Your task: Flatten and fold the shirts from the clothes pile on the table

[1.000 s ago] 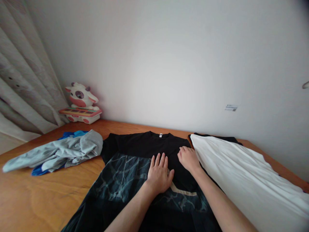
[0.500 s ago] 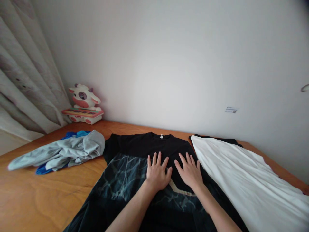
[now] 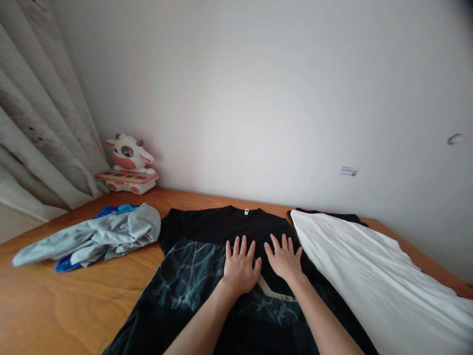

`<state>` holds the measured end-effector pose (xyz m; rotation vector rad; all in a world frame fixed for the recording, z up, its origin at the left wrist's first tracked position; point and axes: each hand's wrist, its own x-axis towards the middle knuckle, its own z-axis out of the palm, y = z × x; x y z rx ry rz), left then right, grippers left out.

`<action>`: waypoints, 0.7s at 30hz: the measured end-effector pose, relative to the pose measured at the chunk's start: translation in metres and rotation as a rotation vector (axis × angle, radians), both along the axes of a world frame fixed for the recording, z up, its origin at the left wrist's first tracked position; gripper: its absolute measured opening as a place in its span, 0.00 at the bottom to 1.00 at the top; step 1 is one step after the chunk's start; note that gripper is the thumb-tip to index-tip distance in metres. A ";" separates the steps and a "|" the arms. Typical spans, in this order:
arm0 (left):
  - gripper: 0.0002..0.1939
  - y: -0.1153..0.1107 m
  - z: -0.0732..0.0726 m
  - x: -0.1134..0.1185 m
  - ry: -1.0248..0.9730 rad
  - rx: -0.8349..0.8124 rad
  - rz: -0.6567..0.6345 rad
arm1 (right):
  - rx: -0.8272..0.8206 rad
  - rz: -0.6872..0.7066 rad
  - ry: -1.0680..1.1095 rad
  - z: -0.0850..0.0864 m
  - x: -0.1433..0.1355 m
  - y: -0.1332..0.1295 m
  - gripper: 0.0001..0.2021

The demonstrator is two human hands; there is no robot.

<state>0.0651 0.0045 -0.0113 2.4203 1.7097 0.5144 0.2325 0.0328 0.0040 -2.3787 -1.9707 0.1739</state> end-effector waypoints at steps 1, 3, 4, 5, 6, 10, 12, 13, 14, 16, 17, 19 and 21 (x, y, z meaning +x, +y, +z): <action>0.32 0.000 0.000 0.000 0.000 -0.001 0.001 | 0.024 -0.006 -0.014 -0.003 -0.002 -0.001 0.32; 0.32 0.001 0.000 0.000 0.000 0.001 -0.004 | 0.051 -0.010 -0.029 -0.007 -0.003 -0.003 0.32; 0.32 0.001 -0.001 -0.001 0.000 0.005 -0.007 | 0.056 -0.011 -0.031 -0.009 -0.003 -0.004 0.32; 0.32 0.001 -0.002 -0.001 0.001 0.011 -0.009 | 0.059 -0.010 -0.032 -0.010 -0.003 -0.004 0.32; 0.32 0.000 -0.003 -0.001 0.003 0.018 -0.010 | 0.063 -0.009 -0.034 -0.011 -0.003 -0.005 0.32; 0.31 -0.001 -0.005 -0.001 0.001 0.014 -0.008 | 0.081 -0.008 -0.032 -0.011 -0.002 -0.005 0.32; 0.30 0.000 -0.003 0.001 -0.038 -0.001 -0.005 | 0.085 -0.007 -0.026 -0.012 -0.001 -0.005 0.32; 0.29 0.002 0.000 0.002 -0.088 -0.012 0.011 | 0.086 -0.005 -0.026 -0.013 -0.001 -0.005 0.33; 0.27 0.006 0.003 0.003 -0.172 -0.029 0.042 | 0.087 -0.003 -0.028 -0.014 -0.001 -0.005 0.33; 0.24 0.017 0.014 -0.002 -0.482 -0.110 0.137 | 0.090 -0.001 -0.032 -0.015 0.001 -0.005 0.33; 0.23 0.023 0.021 -0.007 -0.714 -0.174 0.191 | 0.093 0.001 -0.032 -0.016 0.001 -0.005 0.33; 0.23 0.037 0.034 -0.027 -1.287 -0.319 0.268 | 0.101 0.005 -0.028 -0.016 0.003 -0.005 0.33; 0.25 0.047 0.044 -0.057 -1.855 -0.382 0.261 | 0.107 0.009 -0.022 -0.017 0.004 -0.005 0.34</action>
